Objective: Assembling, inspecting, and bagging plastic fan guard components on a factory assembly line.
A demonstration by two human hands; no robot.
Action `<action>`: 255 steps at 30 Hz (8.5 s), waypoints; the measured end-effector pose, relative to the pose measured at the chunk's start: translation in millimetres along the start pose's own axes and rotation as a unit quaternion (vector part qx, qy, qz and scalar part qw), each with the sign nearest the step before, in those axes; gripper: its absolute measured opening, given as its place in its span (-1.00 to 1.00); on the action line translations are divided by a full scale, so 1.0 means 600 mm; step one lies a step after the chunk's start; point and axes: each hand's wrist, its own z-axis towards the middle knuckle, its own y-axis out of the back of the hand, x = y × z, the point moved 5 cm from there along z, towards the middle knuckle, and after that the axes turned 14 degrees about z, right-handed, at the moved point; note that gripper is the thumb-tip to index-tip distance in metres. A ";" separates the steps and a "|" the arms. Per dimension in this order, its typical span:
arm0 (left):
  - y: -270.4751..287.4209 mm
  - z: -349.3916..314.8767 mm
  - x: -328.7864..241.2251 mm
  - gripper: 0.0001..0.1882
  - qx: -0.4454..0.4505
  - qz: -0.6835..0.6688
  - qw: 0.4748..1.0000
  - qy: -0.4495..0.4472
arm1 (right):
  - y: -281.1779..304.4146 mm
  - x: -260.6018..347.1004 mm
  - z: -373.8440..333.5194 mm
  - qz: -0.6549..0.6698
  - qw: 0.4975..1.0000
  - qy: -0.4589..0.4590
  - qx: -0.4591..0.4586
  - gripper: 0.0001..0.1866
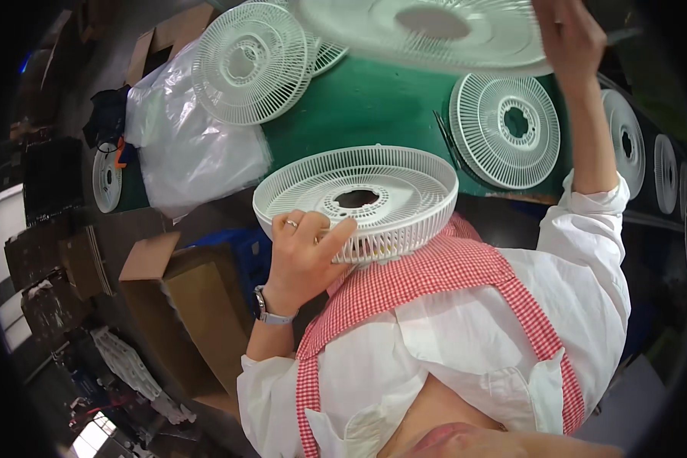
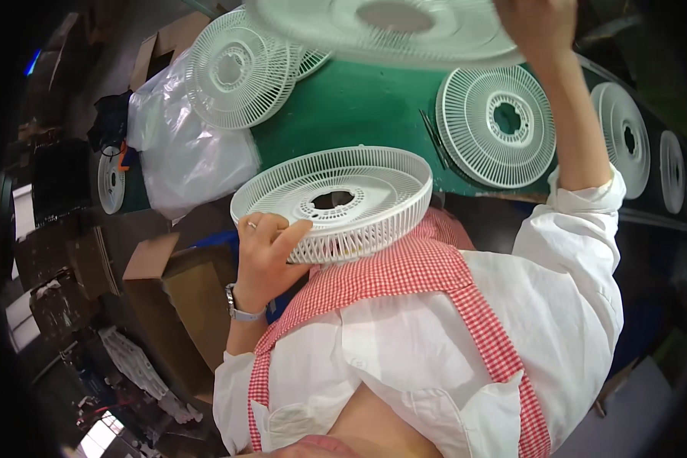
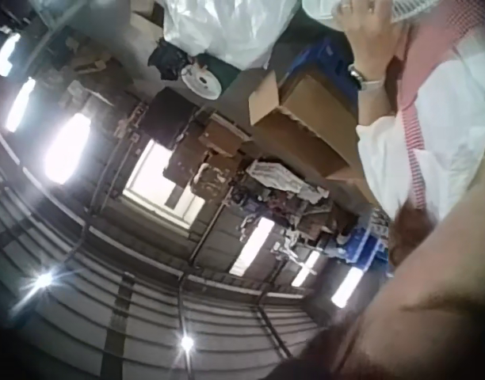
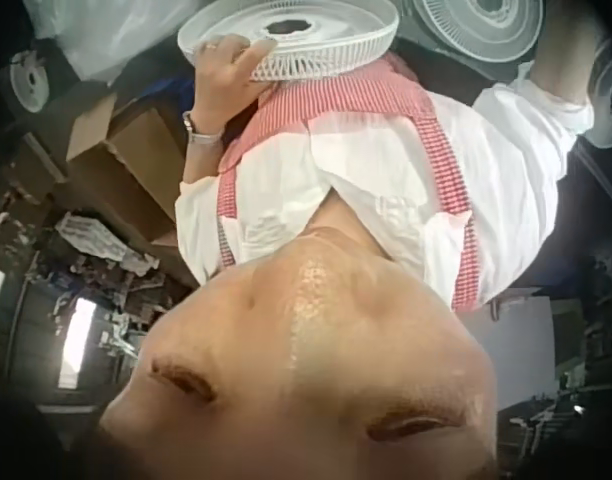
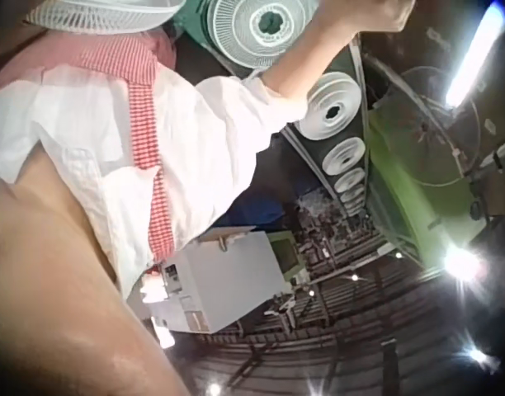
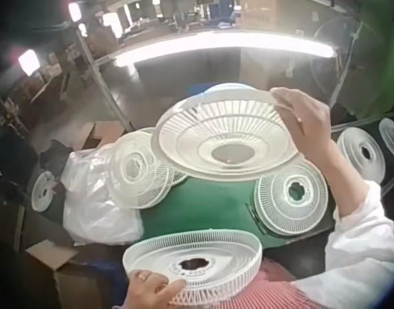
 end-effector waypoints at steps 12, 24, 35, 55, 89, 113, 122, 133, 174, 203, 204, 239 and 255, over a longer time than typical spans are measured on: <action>-0.019 0.003 0.003 -0.40 -0.008 0.008 0.997 -0.079 | -0.132 0.204 -0.146 0.295 0.917 -0.123 0.238 -0.46; -0.039 0.039 -0.007 -0.48 -0.032 -0.062 0.986 -0.149 | -0.103 0.161 -0.218 0.223 0.922 -0.250 0.193 -0.45; -0.048 0.045 0.002 -0.40 -0.068 -0.050 0.984 -0.159 | -0.080 0.133 -0.324 0.265 0.892 -0.336 0.148 -0.44; -0.045 0.069 -0.007 -0.46 -0.046 -0.058 0.982 -0.176 | -0.095 0.162 -0.208 0.244 0.917 -0.218 0.227 -0.31; -0.057 0.087 0.009 -0.22 -0.130 -0.042 0.988 -0.073 | -0.095 0.226 -0.212 0.402 0.786 -0.279 0.377 -0.53; -0.065 0.117 -0.052 -0.58 -0.069 -0.019 0.994 -0.078 | -0.086 0.239 -0.231 0.462 0.750 -0.275 0.386 -0.57; -0.065 0.104 -0.075 -0.79 -0.094 0.047 0.990 -0.090 | -0.076 0.253 -0.233 0.450 0.773 -0.250 0.372 -0.60; -0.048 0.106 0.027 -0.07 -0.107 0.038 0.991 -0.070 | -0.022 0.212 -0.311 0.250 0.905 -0.259 0.227 -0.12; -0.011 0.083 0.028 -0.07 0.026 0.025 0.999 0.016 | -0.082 0.240 -0.217 0.288 0.897 -0.215 0.257 -0.02; -0.028 0.116 0.046 -0.09 -0.011 0.048 0.999 0.025 | -0.100 0.217 -0.226 0.318 0.895 -0.241 0.201 -0.13; -0.030 0.118 0.036 -0.09 -0.042 0.069 0.997 -0.004 | -0.102 0.220 -0.220 0.323 0.897 -0.239 0.184 -0.18; -0.019 0.105 0.034 -0.05 0.011 0.105 0.994 0.006 | -0.119 0.270 -0.218 0.357 0.904 -0.148 0.185 -0.31; -0.022 0.117 0.028 -0.12 -0.007 0.105 0.994 -0.020 | -0.109 0.271 -0.218 0.329 0.905 -0.162 0.217 -0.26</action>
